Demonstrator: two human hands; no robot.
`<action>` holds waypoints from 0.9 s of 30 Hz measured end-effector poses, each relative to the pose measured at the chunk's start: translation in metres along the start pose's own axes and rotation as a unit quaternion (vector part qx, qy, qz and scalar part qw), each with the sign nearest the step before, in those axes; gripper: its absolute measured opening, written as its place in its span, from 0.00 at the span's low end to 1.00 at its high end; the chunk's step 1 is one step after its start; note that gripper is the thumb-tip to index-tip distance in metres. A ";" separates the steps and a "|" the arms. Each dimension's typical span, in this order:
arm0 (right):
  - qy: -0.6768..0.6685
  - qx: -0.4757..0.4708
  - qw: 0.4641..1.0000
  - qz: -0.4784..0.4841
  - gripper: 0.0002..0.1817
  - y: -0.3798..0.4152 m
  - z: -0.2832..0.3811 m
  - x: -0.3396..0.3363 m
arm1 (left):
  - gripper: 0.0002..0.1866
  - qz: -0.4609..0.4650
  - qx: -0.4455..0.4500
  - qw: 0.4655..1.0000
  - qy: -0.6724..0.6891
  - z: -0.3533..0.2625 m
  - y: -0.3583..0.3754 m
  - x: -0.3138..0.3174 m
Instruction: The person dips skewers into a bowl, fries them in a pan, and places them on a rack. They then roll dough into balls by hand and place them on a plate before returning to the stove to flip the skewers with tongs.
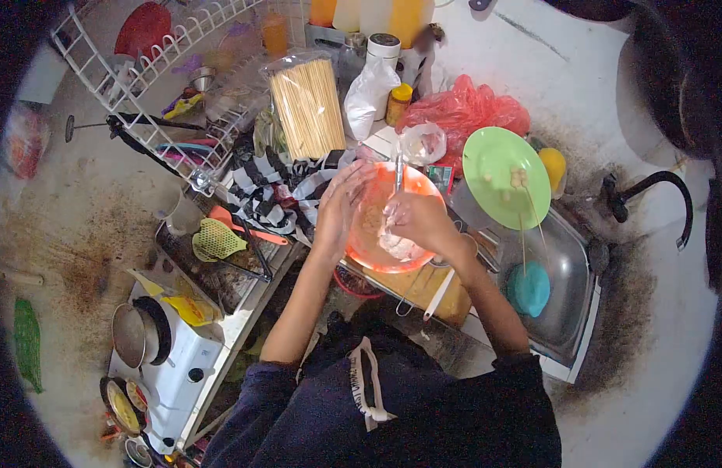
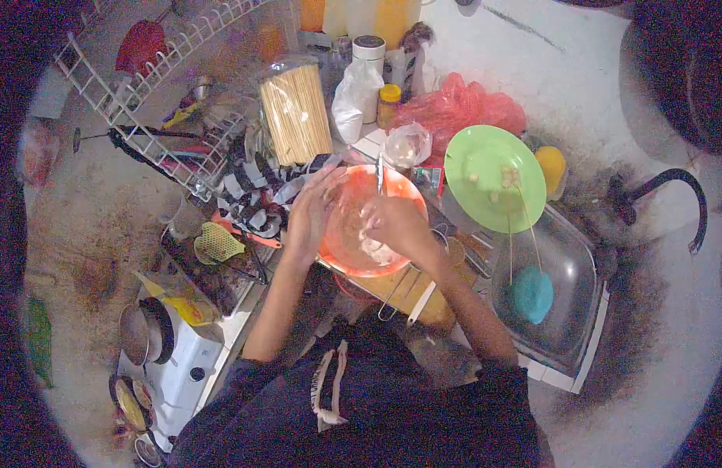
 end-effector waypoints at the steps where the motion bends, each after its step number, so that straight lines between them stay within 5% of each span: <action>1: -0.175 0.017 0.984 -0.039 0.14 0.001 0.004 -0.009 | 0.21 -0.024 0.000 0.998 0.053 0.004 0.001 0.002; 5: -0.274 -0.008 0.956 -0.103 0.10 0.008 0.038 -0.019 | 0.23 0.012 -0.083 0.965 0.248 0.011 0.009 0.027; 7: -0.048 -0.031 0.994 -0.094 0.15 0.013 0.046 -0.016 | 0.24 0.007 -0.097 0.952 0.290 0.019 0.008 0.032; 11: 0.000 -0.092 0.991 -0.100 0.15 0.031 0.056 -0.011 | 0.26 -0.067 -0.107 0.931 0.342 0.022 0.010 0.037; 16: 0.058 -0.199 0.946 -0.249 0.18 0.030 0.077 -0.033 | 0.24 -0.096 -0.121 0.921 0.357 0.026 0.007 0.033; 18: 0.045 -0.187 0.947 -0.259 0.17 0.017 0.077 -0.031 | 0.22 0.064 -0.098 0.917 0.381 0.020 0.012 0.040; 24: -0.041 -0.176 0.957 -0.227 0.16 0.016 0.065 -0.008 | 0.21 -0.068 -0.119 0.897 0.421 0.015 0.011 0.044; 27: -0.081 -0.185 0.957 -0.210 0.15 0.017 0.064 -0.009 | 0.21 -0.032 -0.138 0.873 0.467 0.025 0.011 0.042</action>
Point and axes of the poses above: each hand's wrist, its own y-axis away from the middle knuckle, its own x-axis out of the palm, z = x × y, the point moved 3 cm from there along -y, towards the middle knuckle, and after that the axes turned 8 degrees about -z, right-handed, at the moved point
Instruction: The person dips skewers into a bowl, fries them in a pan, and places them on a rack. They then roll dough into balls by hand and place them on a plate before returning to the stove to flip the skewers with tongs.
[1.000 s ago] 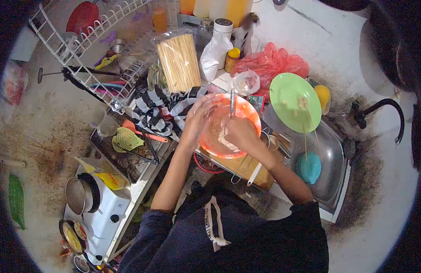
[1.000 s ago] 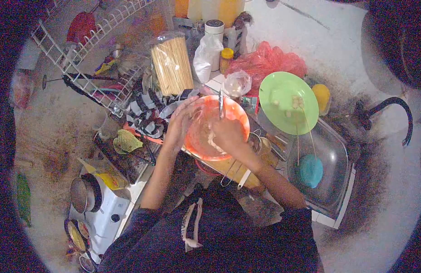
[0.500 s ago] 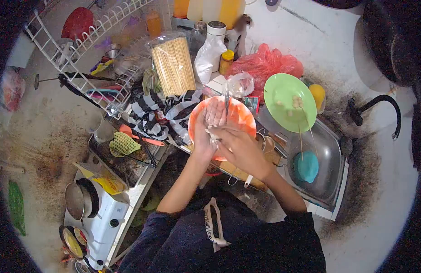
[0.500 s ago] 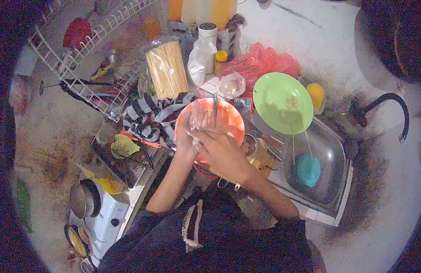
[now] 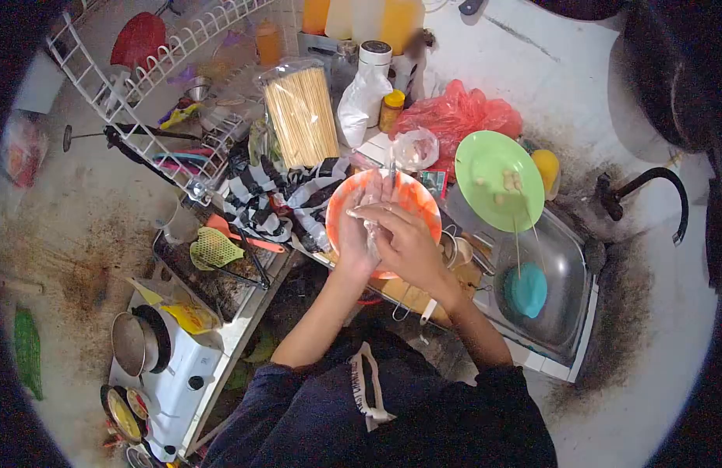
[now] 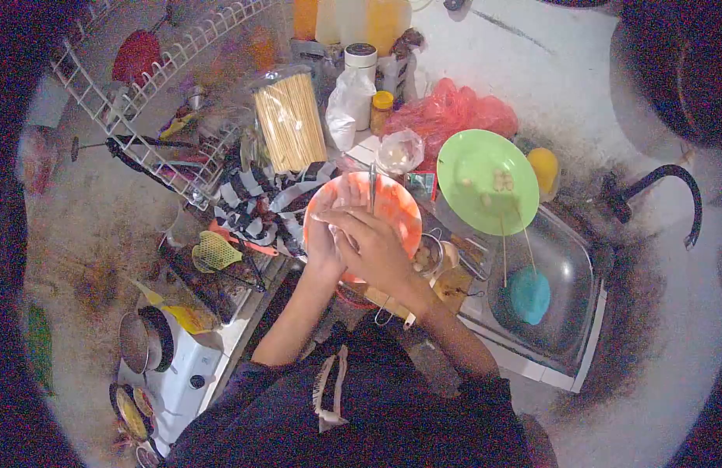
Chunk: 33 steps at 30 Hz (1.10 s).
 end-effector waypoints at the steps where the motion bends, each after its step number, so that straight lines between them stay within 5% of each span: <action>1: -0.020 0.017 1.000 0.007 0.15 0.000 -0.001 -0.001 | 0.21 0.000 0.000 1.000 0.000 0.002 0.000 -0.003; 5: -0.025 0.018 0.999 -0.014 0.16 0.000 -0.019 -0.006 | 0.21 0.021 0.033 0.996 -0.080 -0.003 -0.018 -0.021; 8: -0.002 0.214 0.973 0.080 0.17 -0.001 -0.035 -0.026 | 0.22 -0.026 0.088 0.990 -0.103 -0.026 -0.019 -0.016; 9: -0.002 0.218 0.973 0.079 0.17 0.003 -0.044 -0.029 | 0.22 -0.079 0.128 0.982 -0.113 -0.035 -0.016 -0.015; 11: 0.243 0.134 0.916 0.289 0.16 0.021 -0.067 -0.018 | 0.19 -0.064 0.112 0.987 -0.093 -0.047 -0.020 -0.017; 14: 0.350 0.062 0.877 0.324 0.08 0.027 -0.074 -0.003 | 0.17 -0.042 0.079 0.994 -0.068 -0.048 -0.020 -0.018; 17: 0.362 0.090 0.866 0.331 0.07 0.030 -0.083 0.010 | 0.17 -0.030 0.046 0.997 -0.057 -0.049 -0.019 -0.024; 24: 0.322 0.102 0.885 0.320 0.11 0.018 -0.069 -0.004 | 0.20 -0.039 0.060 0.990 -0.125 -0.042 -0.007 -0.019; 25: 0.101 0.187 0.948 0.238 0.14 0.011 -0.062 -0.012 | 0.20 -0.038 0.062 0.990 -0.124 -0.038 -0.005 -0.018; 26: -0.127 0.261 0.947 0.141 0.17 0.005 -0.056 -0.019 | 0.21 -0.037 0.070 0.986 -0.148 -0.033 -0.003 -0.018; 29: -0.184 0.227 0.956 0.028 0.17 -0.001 -0.036 -0.013 | 0.24 -0.036 0.106 0.980 -0.167 -0.015 0.001 -0.007; 33: 0.071 0.134 0.986 0.064 0.12 0.004 -0.010 -0.002 | 0.25 0.033 0.049 0.998 -0.016 -0.006 0.006 0.006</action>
Point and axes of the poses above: each hand's wrist, its own y-axis away from the middle knuckle, its own x-axis out of the palm, z = x × y, the point moved 3 cm from there along -y, towards the middle knuckle, and after that the axes turned 8 degrees about -z, right-handed, at the moved point
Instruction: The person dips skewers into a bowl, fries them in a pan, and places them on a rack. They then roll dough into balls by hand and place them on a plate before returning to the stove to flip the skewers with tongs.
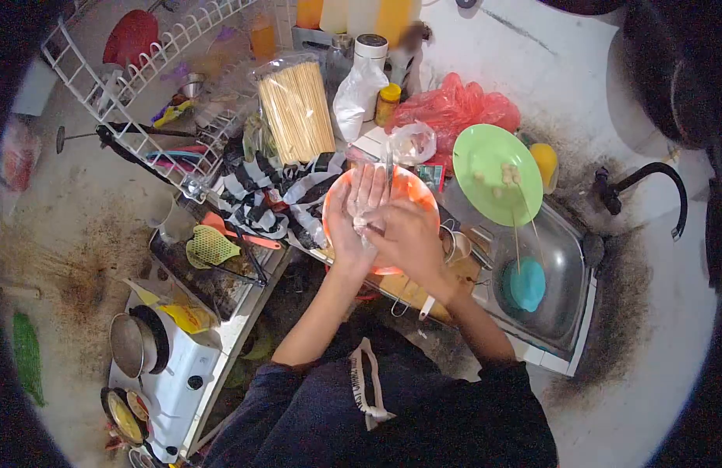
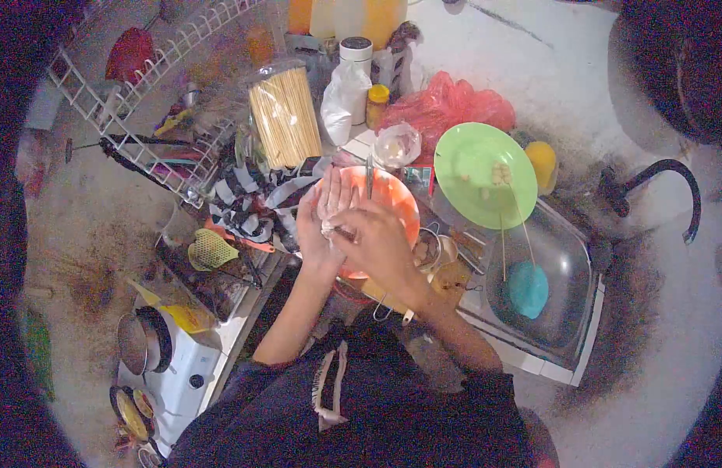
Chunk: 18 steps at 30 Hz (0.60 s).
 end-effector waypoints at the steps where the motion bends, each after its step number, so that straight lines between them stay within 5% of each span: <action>1: 0.005 -0.069 0.997 -0.039 0.10 0.003 0.002 0.003 | 0.24 -0.036 0.020 0.999 -0.035 -0.001 0.002 0.004; 5: 0.084 -0.152 0.983 -0.065 0.10 0.011 0.019 -0.003 | 0.23 -0.095 0.066 0.986 -0.119 0.000 0.010 0.011; 12: -0.027 -0.080 0.991 -0.105 0.18 -0.010 0.017 -0.017 | 0.23 -0.070 0.049 0.985 -0.149 -0.002 0.005 0.005; 14: 0.041 -0.139 0.974 -0.173 0.24 -0.020 0.032 -0.011 | 0.24 0.033 0.101 0.961 -0.257 0.003 0.010 0.004; 18: 0.122 -0.060 0.977 -0.163 0.32 -0.011 0.036 0.023 | 0.26 0.043 0.045 0.977 -0.206 0.011 0.022 0.018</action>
Point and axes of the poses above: each hand's wrist, its own y-axis away from the middle knuckle, its own x-axis out of the palm, z = x × y, the point moved 3 cm from there along -y, towards the middle knuckle, and after that the axes turned 8 degrees about -z, right-handed, at the moved point
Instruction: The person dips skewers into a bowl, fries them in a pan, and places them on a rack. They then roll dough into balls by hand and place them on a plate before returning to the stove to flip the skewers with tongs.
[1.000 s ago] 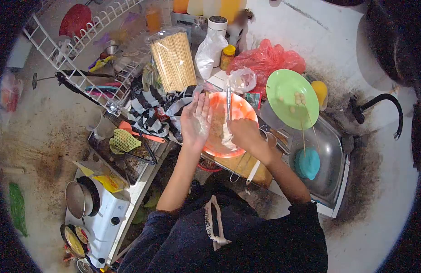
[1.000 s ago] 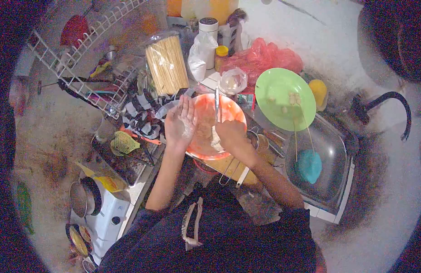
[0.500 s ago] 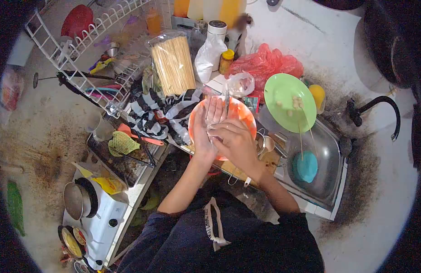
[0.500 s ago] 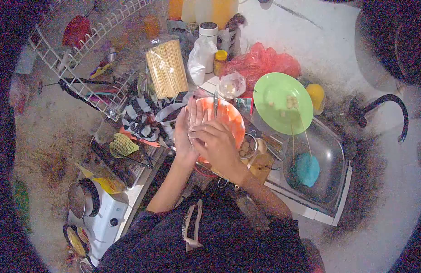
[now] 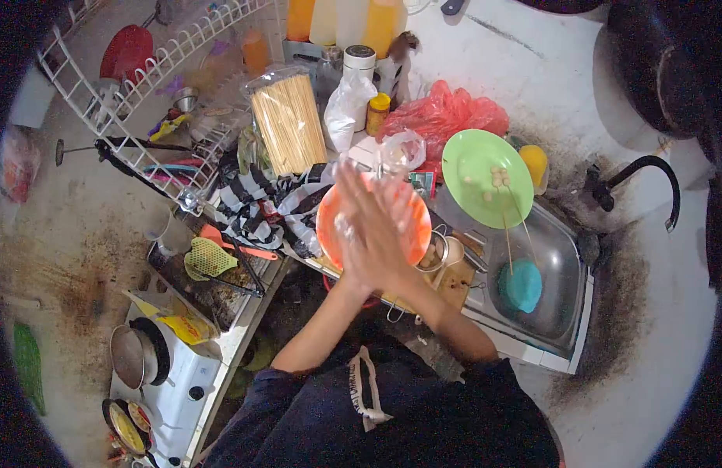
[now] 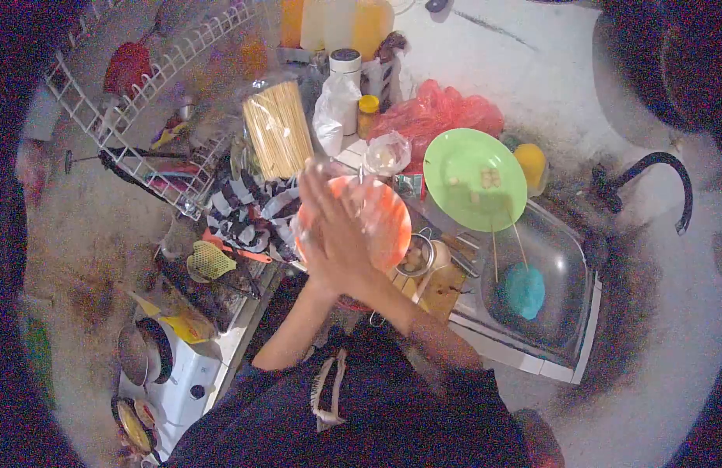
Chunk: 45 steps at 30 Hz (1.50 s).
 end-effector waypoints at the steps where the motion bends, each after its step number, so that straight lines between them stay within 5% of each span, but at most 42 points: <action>1: -0.222 -0.023 0.970 0.096 0.33 0.004 -0.006 0.002 | 0.26 0.005 -0.008 1.000 0.009 -0.003 -0.001 -0.001; 4: -0.041 -0.078 0.992 0.094 0.33 0.014 -0.027 0.005 | 0.27 0.014 -0.032 0.999 0.032 -0.009 -0.001 -0.005; 5: -0.143 0.021 0.988 0.053 0.34 0.010 -0.039 0.009 | 0.28 0.012 -0.043 0.999 0.002 0.000 0.000 -0.005; 8: -0.091 0.125 0.984 0.091 0.32 -0.001 -0.020 0.000 | 0.28 -0.021 -0.066 0.997 -0.031 0.022 0.011 0.000; 9: -0.064 0.180 0.976 0.109 0.31 -0.001 -0.018 -0.001 | 0.28 -0.014 0.054 0.954 -0.295 0.015 -0.002 0.001; 10: -0.062 0.182 0.976 0.107 0.31 0.005 -0.018 0.001 | 0.28 -0.011 0.052 0.954 -0.295 0.016 -0.006 0.001; 12: -0.075 -0.080 0.994 0.022 0.29 0.016 -0.009 0.003 | 0.29 -0.045 0.012 0.993 0.105 0.012 -0.009 0.001; 13: -0.129 -0.018 0.991 0.025 0.31 0.016 -0.022 0.001 | 0.29 0.116 0.012 0.991 0.070 0.010 -0.008 -0.008; 17: -0.157 0.115 0.980 -0.037 0.32 0.008 -0.045 -0.002 | 0.30 -0.014 -0.116 0.991 -0.057 0.035 0.008 -0.002; 21: -0.092 0.098 0.988 0.070 0.30 0.029 -0.024 0.009 | 0.31 0.035 -0.062 0.994 0.078 0.027 -0.011 -0.012; 26: -0.198 0.134 0.971 -0.023 0.32 0.009 -0.046 -0.002 | 0.28 0.043 -0.089 0.995 0.014 0.038 0.003 -0.003; 28: -0.181 0.118 0.975 -0.047 0.31 0.011 -0.030 -0.008 | 0.29 0.077 0.131 0.952 -0.265 0.030 0.000 0.002; 29: 0.204 0.112 0.972 0.026 0.30 0.036 -0.046 0.044 | 0.29 0.091 0.234 0.883 -0.396 0.028 0.000 0.006; 30: 0.204 0.114 0.972 0.025 0.30 0.024 -0.035 0.026 | 0.29 0.093 0.233 0.883 -0.396 0.023 -0.005 0.006; 32: -0.161 0.191 0.965 0.084 0.29 -0.007 -0.007 -0.027 | 0.29 0.078 -0.033 0.996 -0.031 0.014 -0.014 0.003; 33: -0.196 0.070 0.978 -0.015 0.29 0.007 -0.035 -0.012 | 0.28 0.075 -0.003 0.997 -0.031 0.012 -0.005 0.018; 37: -0.189 0.065 0.980 0.010 0.33 0.006 -0.037 -0.017 | 0.28 0.041 -0.123 0.978 -0.165 0.040 0.019 0.011; 38: -0.186 0.067 0.980 0.019 0.35 0.007 -0.036 -0.018 | 0.28 0.039 -0.123 0.978 -0.165 0.043 0.014 0.005; 40: -0.179 0.072 0.981 0.034 0.39 0.009 -0.031 -0.024 | 0.29 0.176 0.108 0.958 -0.198 0.039 -0.003 0.000; 41: -0.274 -0.029 0.961 -0.009 0.32 0.011 -0.012 -0.031 | 0.29 0.068 -0.003 0.979 -0.194 0.041 -0.011 -0.016; 42: -0.272 -0.029 0.962 -0.010 0.32 0.011 -0.017 -0.031 | 0.29 0.070 -0.004 0.979 -0.194 0.032 -0.008 0.001; 44: -0.283 0.103 0.953 0.041 0.31 0.013 -0.038 -0.026 | 0.29 0.074 0.058 0.993 -0.077 0.002 0.006 0.046; 45: -0.283 0.104 0.953 0.041 0.31 0.011 -0.038 -0.028 | 0.29 0.099 0.069 0.967 -0.227 0.006 0.015 0.043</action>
Point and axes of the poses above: each hand's wrist, its own y-axis away from the middle knuckle, its own x-axis out of the palm, z = x × y, the point moved 3 cm from there along -y, towards the middle knuckle, and after that the axes turned 8 degrees about -z, right-handed, at the moved point
